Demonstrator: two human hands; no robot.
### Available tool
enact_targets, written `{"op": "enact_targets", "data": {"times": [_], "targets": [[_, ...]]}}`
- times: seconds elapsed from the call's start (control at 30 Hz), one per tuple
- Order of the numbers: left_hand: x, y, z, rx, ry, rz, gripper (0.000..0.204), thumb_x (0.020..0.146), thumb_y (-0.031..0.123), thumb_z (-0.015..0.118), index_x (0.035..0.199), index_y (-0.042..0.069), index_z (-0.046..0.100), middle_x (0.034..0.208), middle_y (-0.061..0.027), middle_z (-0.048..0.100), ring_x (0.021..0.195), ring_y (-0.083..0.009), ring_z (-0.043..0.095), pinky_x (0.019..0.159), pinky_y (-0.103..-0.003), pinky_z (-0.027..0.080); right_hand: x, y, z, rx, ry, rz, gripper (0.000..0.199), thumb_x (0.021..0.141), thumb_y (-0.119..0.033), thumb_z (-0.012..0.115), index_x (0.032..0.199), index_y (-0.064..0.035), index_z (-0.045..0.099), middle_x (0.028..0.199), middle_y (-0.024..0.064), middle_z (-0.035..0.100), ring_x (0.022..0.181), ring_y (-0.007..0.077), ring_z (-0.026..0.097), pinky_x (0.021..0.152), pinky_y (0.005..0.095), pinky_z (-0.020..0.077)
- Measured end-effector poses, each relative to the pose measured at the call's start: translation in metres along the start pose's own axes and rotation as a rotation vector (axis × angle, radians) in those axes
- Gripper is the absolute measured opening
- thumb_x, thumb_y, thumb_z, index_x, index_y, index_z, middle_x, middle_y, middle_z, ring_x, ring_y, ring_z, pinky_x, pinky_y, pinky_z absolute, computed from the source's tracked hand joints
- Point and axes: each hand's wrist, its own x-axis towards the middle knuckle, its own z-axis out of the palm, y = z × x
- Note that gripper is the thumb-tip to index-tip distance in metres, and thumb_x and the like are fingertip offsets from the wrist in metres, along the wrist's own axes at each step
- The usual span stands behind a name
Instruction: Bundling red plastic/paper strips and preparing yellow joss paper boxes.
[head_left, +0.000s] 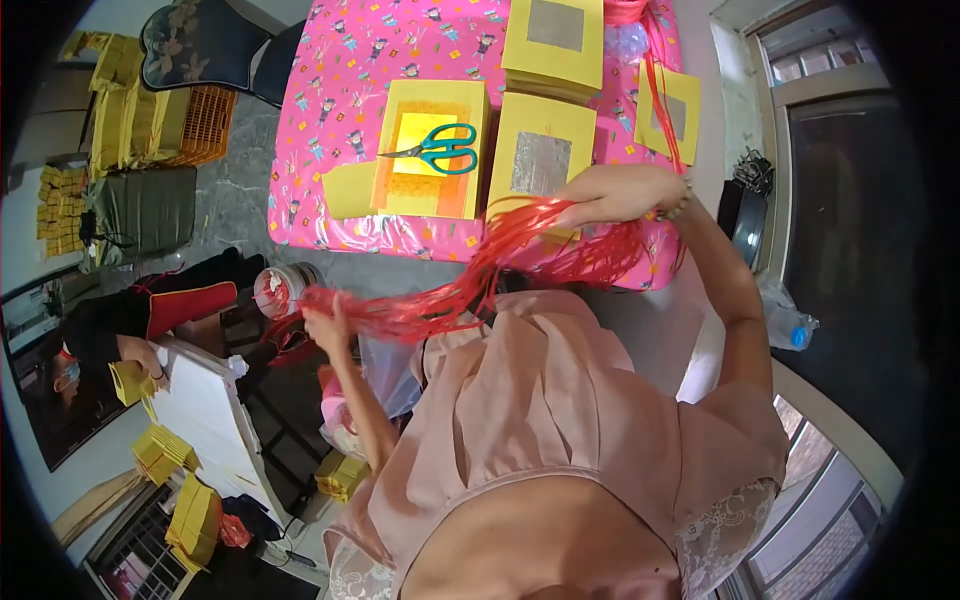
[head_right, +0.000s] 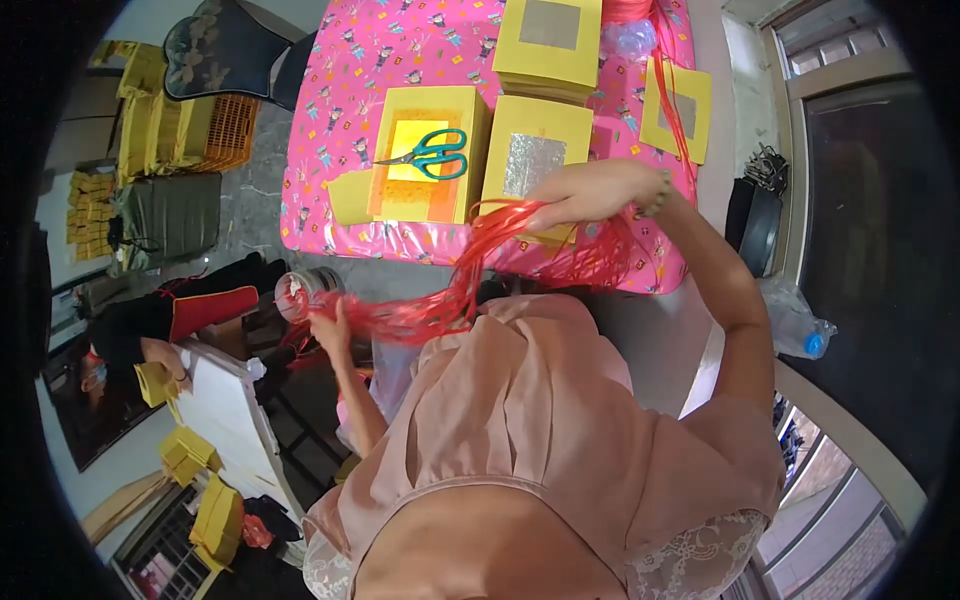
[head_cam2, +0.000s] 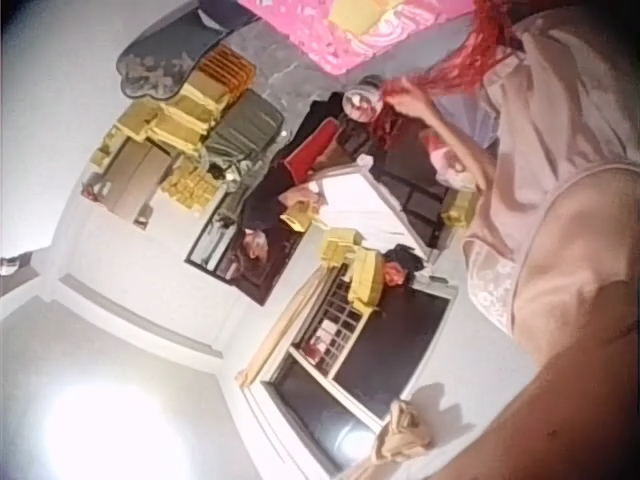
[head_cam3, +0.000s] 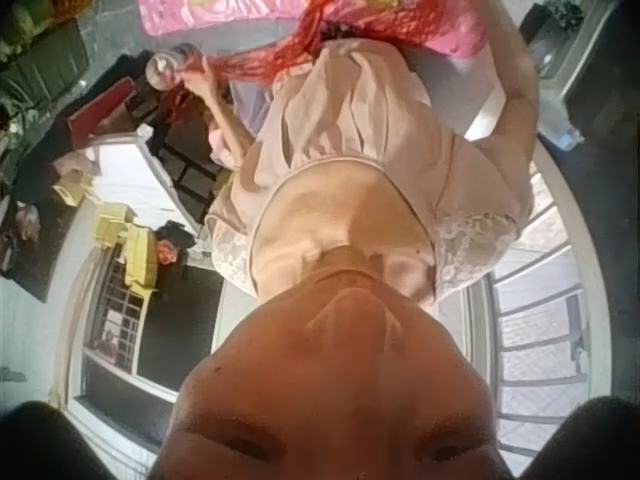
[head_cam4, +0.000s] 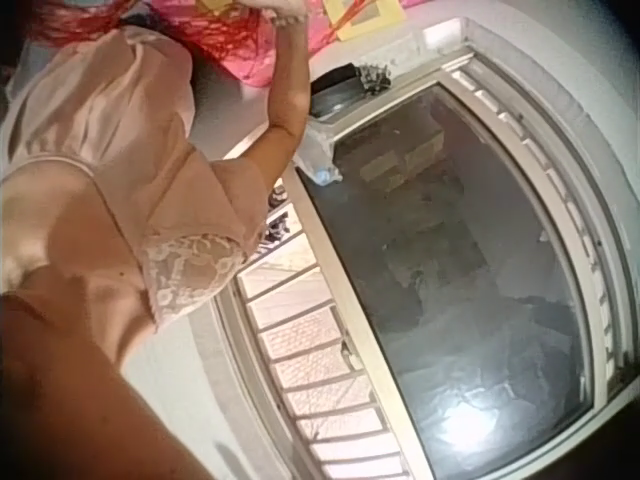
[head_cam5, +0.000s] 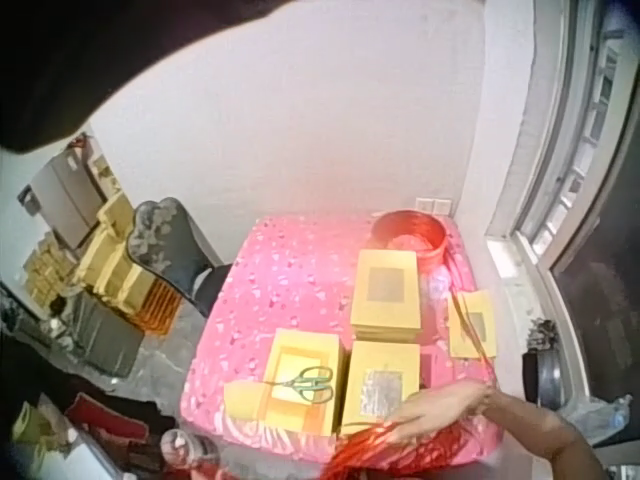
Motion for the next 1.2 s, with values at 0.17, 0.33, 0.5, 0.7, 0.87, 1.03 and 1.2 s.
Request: {"op": "enact_targets", "data": {"times": [0.17, 0.33, 0.5, 0.7, 0.87, 1.03, 1.2], "targets": [[0.015, 0.236, -0.098, -0.774, -0.215, 0.364, 0.048, 0.092, 0.024, 0.048, 0.130, -0.005, 0.039, 0.115, -0.0209, 0.055, 0.107, -0.0292, 0.052, 0.090, -0.038, 0.041, 0.043, -0.016, 0.011, -0.281, -0.120, 0.026, 0.037, 0.092, -0.036, 0.047, 0.097, -0.0004, 0.056, 0.081, 0.0160, 0.061, 0.074, 0.0259, 0.059, 0.067, 0.0362, 0.0444], [-0.005, 0.330, -0.153, -0.908, -0.948, 0.457, 0.031, 0.094, 0.024, 0.045, 0.111, -0.001, 0.053, 0.089, -0.0206, 0.061, 0.086, -0.0256, 0.061, 0.073, -0.036, 0.046, 0.061, -0.026, 0.016, -0.280, -0.124, 0.004, 0.037, 0.092, -0.037, 0.048, 0.095, -0.0014, 0.056, 0.083, 0.0171, 0.061, 0.078, 0.0285, 0.059, 0.069, 0.0383, 0.0432], [-0.011, 0.293, -0.132, -0.527, -0.611, 0.768, 0.034, 0.086, 0.034, 0.058, 0.074, 0.002, 0.054, 0.060, -0.0131, 0.054, 0.054, -0.0308, 0.055, 0.050, -0.038, 0.041, 0.039, -0.013, 0.010, -0.146, -0.269, 0.059, 0.034, 0.091, -0.034, 0.050, 0.105, -0.0028, 0.056, 0.082, 0.0147, 0.061, 0.077, 0.0259, 0.058, 0.068, 0.0357, 0.0430], [0.010, 0.206, -0.113, -0.443, -0.343, 0.908, 0.035, 0.080, 0.037, 0.063, 0.067, 0.005, 0.052, 0.056, -0.0120, 0.050, 0.050, -0.0301, 0.052, 0.047, -0.038, 0.039, 0.006, 0.033, 0.000, -0.115, -0.111, 0.032, 0.031, 0.091, -0.030, 0.052, 0.104, -0.0017, 0.053, 0.081, 0.0126, 0.058, 0.075, 0.0199, 0.055, 0.067, 0.0330, 0.0425], [0.013, 0.136, -0.098, -0.438, -0.261, 0.780, 0.038, 0.083, 0.035, 0.061, 0.066, 0.004, 0.048, 0.055, -0.0128, 0.047, 0.049, -0.0307, 0.050, 0.046, -0.039, 0.038, -0.019, 0.037, -0.016, -0.091, -0.026, 0.044, 0.030, 0.092, -0.029, 0.051, 0.104, -0.0017, 0.053, 0.080, 0.0122, 0.057, 0.074, 0.0197, 0.055, 0.067, 0.0327, 0.0428], [0.007, 0.068, -0.072, -0.363, -0.172, 0.667, 0.039, 0.087, 0.032, 0.055, 0.064, 0.003, 0.044, 0.054, -0.0147, 0.042, 0.048, -0.0324, 0.047, 0.046, -0.039, 0.036, -0.035, 0.035, -0.029, -0.064, -0.043, 0.254, 0.031, 0.092, -0.030, 0.050, 0.104, -0.0017, 0.053, 0.081, 0.0124, 0.058, 0.075, 0.0202, 0.057, 0.066, 0.0342, 0.0431], [-0.007, 0.048, -0.051, -0.262, -0.327, 0.612, 0.029, 0.088, 0.031, 0.052, 0.090, 0.003, 0.052, 0.079, -0.0179, 0.052, 0.078, -0.0353, 0.053, 0.070, -0.042, 0.042, -0.026, 0.003, -0.011, -0.379, 0.097, 0.165, 0.031, 0.090, -0.031, 0.050, 0.097, -0.0001, 0.052, 0.075, 0.0180, 0.060, 0.072, 0.0333, 0.060, 0.064, 0.0402, 0.0448]]}}
